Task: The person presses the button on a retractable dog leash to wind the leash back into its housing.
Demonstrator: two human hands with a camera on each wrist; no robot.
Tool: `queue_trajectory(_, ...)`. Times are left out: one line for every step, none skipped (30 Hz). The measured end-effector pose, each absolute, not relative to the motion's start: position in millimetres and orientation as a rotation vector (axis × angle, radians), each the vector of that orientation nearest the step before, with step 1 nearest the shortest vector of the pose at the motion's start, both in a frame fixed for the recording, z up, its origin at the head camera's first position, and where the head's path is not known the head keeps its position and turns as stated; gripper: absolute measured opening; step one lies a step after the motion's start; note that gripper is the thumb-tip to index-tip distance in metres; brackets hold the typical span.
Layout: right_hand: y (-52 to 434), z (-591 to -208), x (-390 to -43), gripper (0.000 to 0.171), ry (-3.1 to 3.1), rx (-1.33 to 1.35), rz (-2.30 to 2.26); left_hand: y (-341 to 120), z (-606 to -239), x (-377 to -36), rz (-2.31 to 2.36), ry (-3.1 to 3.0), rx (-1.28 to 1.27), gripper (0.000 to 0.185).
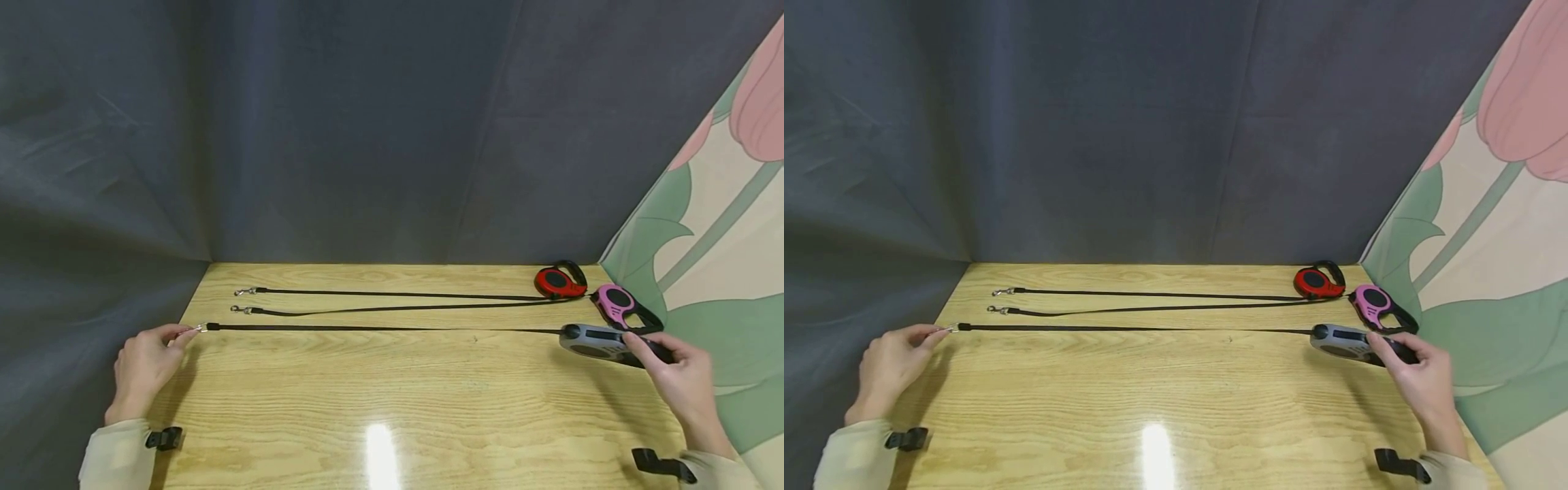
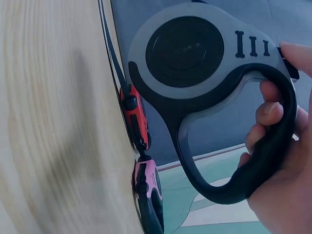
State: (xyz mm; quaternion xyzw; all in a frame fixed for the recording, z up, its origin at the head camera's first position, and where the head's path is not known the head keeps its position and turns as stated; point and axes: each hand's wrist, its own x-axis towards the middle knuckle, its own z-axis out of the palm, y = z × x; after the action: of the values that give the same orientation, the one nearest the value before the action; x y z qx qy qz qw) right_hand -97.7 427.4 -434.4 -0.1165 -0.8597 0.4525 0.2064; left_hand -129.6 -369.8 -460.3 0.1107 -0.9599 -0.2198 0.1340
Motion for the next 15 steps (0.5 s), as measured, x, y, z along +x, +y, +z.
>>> queue_trajectory(426.9, -434.2, -97.7, 0.016, -2.401, -0.309, 1.255, -369.3, -460.5, -129.3, -0.64, -2.787, 0.317, 0.042)
queue_trajectory(426.2, -433.8, -97.7, 0.015, -2.403, -0.293, 1.257, -368.8, -460.6, -129.0, -0.641, -2.79, 0.311, 0.042)
queue_trajectory(425.5, -433.5, -98.0, 0.015, -2.405, -0.28, 1.256, -368.7, -460.7, -128.6, -0.634, -2.789, 0.3, 0.042)
queue_trajectory(424.5, -432.9, -98.3, 0.015, -2.408, -0.266, 1.25, -368.2, -460.7, -127.9, -0.635, -2.788, 0.291, 0.042)
queue_trajectory(423.2, -432.3, -98.3, 0.015, -2.414, -0.248, 1.235, -367.8, -460.5, -127.2, -0.636, -2.787, 0.279, 0.043)
queue_trajectory(421.8, -431.9, -98.5, 0.014, -2.419, -0.229, 1.22, -367.3, -460.4, -126.7, -0.634, -2.787, 0.266, 0.043)
queue_trajectory(420.2, -431.5, -98.8, 0.014, -2.421, -0.21, 1.212, -366.8, -460.2, -126.2, -0.633, -2.787, 0.254, 0.044)
queue_trajectory(418.4, -431.3, -99.3, 0.014, -2.421, -0.189, 1.205, -366.2, -459.9, -125.7, -0.634, -2.789, 0.247, 0.045)
queue_trajectory(416.4, -431.1, -99.8, 0.012, -2.423, -0.166, 1.2, -365.6, -459.5, -125.4, -0.637, -2.791, 0.239, 0.045)
queue_trajectory(414.2, -431.0, -100.3, 0.011, -2.425, -0.143, 1.195, -364.9, -459.0, -125.1, -0.639, -2.796, 0.233, 0.046)
queue_trajectory(412.1, -431.2, -101.0, 0.01, -2.423, -0.123, 1.204, -364.2, -458.7, -124.8, -0.641, -2.8, 0.229, 0.047)
queue_trajectory(409.9, -431.3, -101.4, 0.009, -2.422, -0.105, 1.21, -363.6, -458.5, -124.5, -0.647, -2.803, 0.225, 0.047)
queue_trajectory(407.8, -431.2, -101.9, 0.009, -2.418, -0.092, 1.22, -363.0, -458.2, -124.2, -0.652, -2.807, 0.223, 0.048)
queue_trajectory(405.7, -431.1, -102.4, 0.008, -2.414, -0.079, 1.228, -362.5, -458.1, -124.0, -0.659, -2.812, 0.223, 0.048)
queue_trajectory(403.7, -430.9, -102.4, 0.008, -2.413, -0.067, 1.238, -362.1, -458.1, -123.8, -0.663, -2.814, 0.219, 0.049)
